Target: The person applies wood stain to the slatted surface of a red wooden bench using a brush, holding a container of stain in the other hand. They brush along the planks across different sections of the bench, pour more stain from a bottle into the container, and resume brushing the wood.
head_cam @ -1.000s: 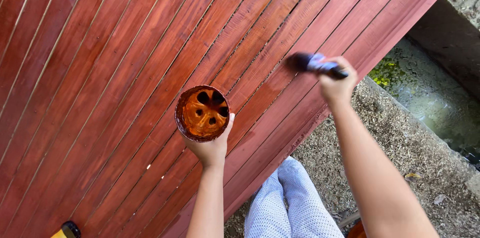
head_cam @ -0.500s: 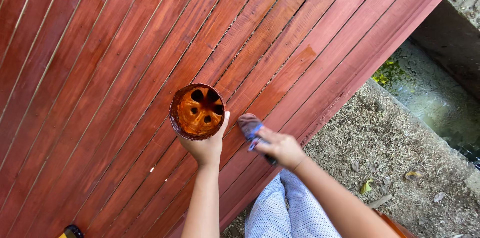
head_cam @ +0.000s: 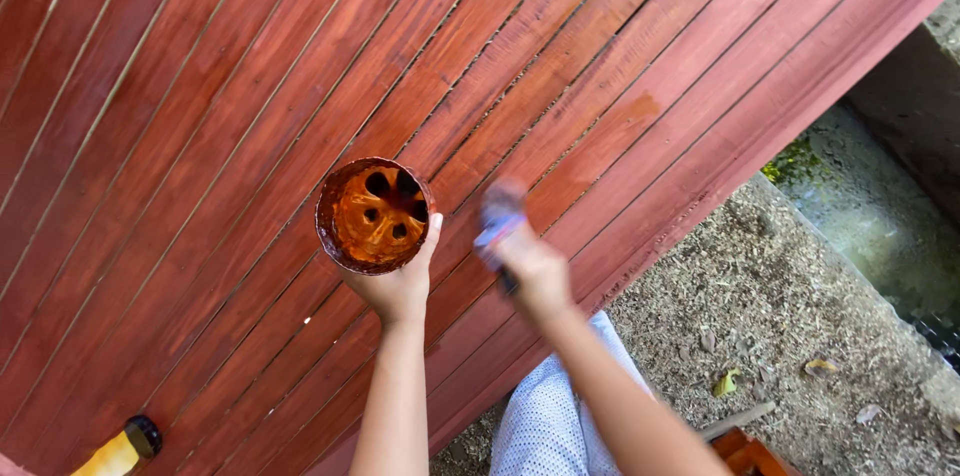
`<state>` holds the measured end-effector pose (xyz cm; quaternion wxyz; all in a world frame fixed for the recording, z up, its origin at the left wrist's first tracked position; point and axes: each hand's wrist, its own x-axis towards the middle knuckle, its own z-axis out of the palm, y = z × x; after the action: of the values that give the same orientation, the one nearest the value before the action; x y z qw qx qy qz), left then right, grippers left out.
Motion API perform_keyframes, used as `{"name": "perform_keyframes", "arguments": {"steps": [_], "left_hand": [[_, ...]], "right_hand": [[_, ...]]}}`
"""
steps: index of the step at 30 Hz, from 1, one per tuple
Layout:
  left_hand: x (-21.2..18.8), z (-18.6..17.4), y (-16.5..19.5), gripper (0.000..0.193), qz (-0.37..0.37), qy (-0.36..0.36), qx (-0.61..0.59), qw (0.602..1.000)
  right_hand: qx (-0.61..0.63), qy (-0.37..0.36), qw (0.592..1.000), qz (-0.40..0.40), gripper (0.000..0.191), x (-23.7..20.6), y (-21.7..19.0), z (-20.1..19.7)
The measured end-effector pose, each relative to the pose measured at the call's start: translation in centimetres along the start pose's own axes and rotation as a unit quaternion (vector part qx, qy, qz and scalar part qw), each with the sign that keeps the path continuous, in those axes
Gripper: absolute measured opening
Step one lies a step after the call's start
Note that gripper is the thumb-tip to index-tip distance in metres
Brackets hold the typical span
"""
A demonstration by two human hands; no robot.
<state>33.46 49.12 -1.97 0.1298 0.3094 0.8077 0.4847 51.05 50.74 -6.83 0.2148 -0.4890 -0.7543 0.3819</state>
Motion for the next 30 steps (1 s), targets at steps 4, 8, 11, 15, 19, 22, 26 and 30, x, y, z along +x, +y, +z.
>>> {"name": "perform_keyframes", "arguments": {"steps": [4, 8, 11, 15, 19, 22, 26, 30], "left_hand": [[0.5, -1.5, -0.2, 0.087, -0.018, 0.004, 0.003, 1.0], [0.3, -2.3, -0.2, 0.089, -0.022, 0.01, 0.022, 0.999], [-0.3, -1.9, 0.0, 0.088, -0.033, 0.017, 0.025, 0.999], [-1.4, 0.3, 1.0, 0.089, -0.04, 0.043, 0.019, 0.998], [-3.4, 3.9, 2.9, 0.093, -0.051, 0.089, 0.013, 0.995], [-4.6, 6.6, 4.3, 0.091, -0.05, 0.112, 0.036, 0.992], [-6.5, 10.6, 5.8, 0.075, -0.127, 0.121, 0.009, 0.985], [-8.4, 14.1, 7.1, 0.076, -0.095, 0.137, 0.01, 0.986]], "right_hand": [[0.113, -0.161, 0.98, -0.037, 0.05, -4.4, -8.2, 6.5], [0.217, -0.268, 0.938, -0.022, 0.034, -3.9, -9.9, 6.7], [0.238, -0.214, 0.941, 0.115, 0.046, -0.4, -5.9, 3.5], [0.213, -0.086, 0.938, 0.261, 0.029, 5.4, 2.8, -3.7], [0.164, 0.109, 0.979, 0.057, 0.023, 11.1, 12.1, -12.0], [0.079, 0.171, 0.981, 0.054, 0.018, 14.5, 18.1, -18.7], [-0.098, 0.249, 0.963, -0.03, 0.022, 17.2, 23.9, -27.7], [-0.12, 0.195, 0.964, -0.136, 0.035, 17.2, 24.8, -29.9]]}}
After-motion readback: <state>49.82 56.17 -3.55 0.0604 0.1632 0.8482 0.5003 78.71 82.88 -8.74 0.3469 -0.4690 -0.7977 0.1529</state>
